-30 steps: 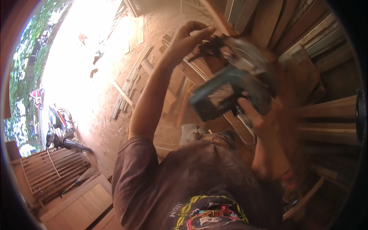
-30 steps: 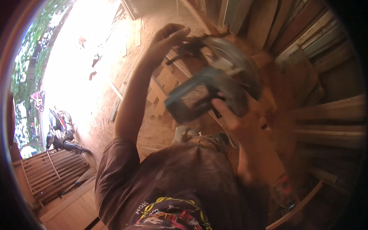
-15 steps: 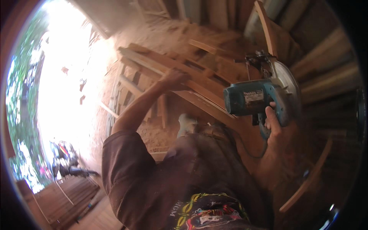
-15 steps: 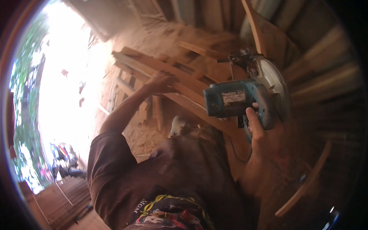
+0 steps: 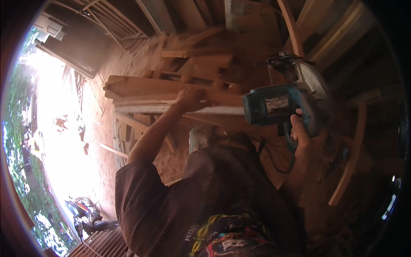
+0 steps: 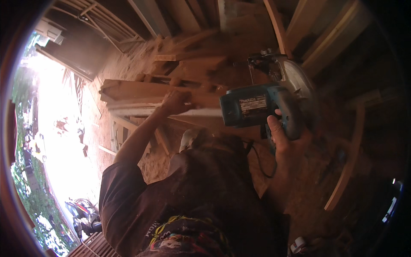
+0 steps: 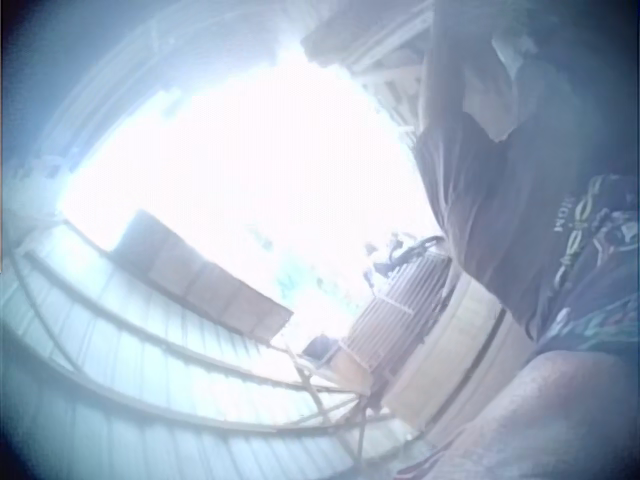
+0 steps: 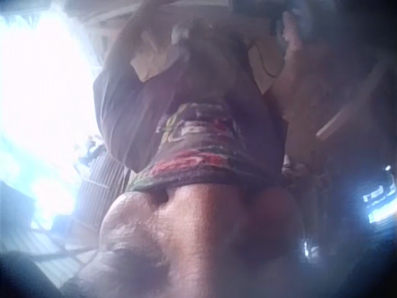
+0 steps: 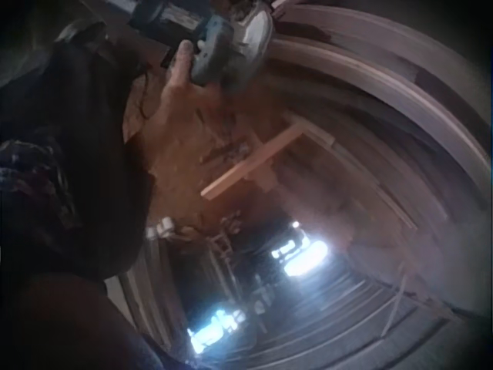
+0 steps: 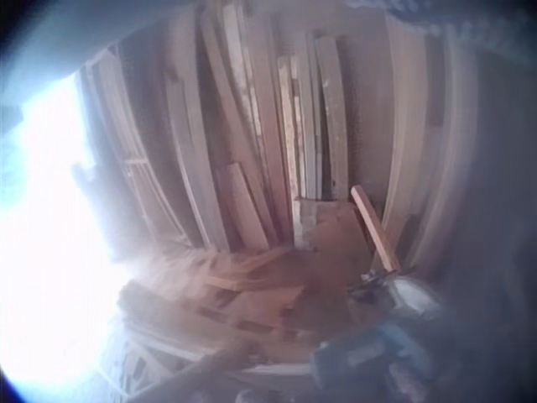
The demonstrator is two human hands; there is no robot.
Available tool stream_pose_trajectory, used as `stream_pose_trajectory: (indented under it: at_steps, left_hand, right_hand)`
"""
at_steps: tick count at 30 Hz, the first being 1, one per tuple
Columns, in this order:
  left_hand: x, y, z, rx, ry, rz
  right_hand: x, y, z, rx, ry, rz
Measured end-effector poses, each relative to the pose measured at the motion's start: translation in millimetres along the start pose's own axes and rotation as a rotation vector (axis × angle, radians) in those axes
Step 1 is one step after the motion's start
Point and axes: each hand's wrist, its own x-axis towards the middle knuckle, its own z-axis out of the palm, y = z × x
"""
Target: The person uses a circular saw to cut a long wooden plank into smaller pieces. They then use a hammer to split one of the cut pieces further. The person handles the wood and tools throughout the process.
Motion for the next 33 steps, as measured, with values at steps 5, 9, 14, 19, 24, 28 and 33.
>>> stream_pose_trajectory:
  at_steps: [5,9,14,19,24,28,33]
  left_hand:
    - [14.5,-83.6,-6.1,0.133,0.354,0.017]
    - [-47.2,-159.3,-6.0,0.139,0.22,-0.277]
    - [-150.6,-211.5,57.4,0.069,0.326,-0.408]
    - [-175.4,-163.1,121.3,0.207,0.458,-0.469]
    - [-172.9,-37.8,122.7,-0.16,0.501,-0.621]
    - [-182.7,-10.0,88.8,-0.554,0.419,-0.66]
    - [-162.0,5.2,83.0,-1.421,0.528,-0.289]
  right_hand:
    - [-2.9,-3.1,-1.1,0.087,-0.035,-0.013]
    - [-8.5,-12.3,-1.0,0.085,0.011,0.004]
    - [-14.6,-18.9,-3.5,0.029,-0.005,0.031]
    - [-20.9,-35.0,-0.4,-0.017,-0.067,0.015]
    - [-24.8,-44.4,-6.2,0.01,-0.111,-0.021]
    - [-40.3,-83.0,3.7,0.015,-0.164,0.013]
    - [-32.7,-91.8,-18.9,0.005,-0.289,0.085]
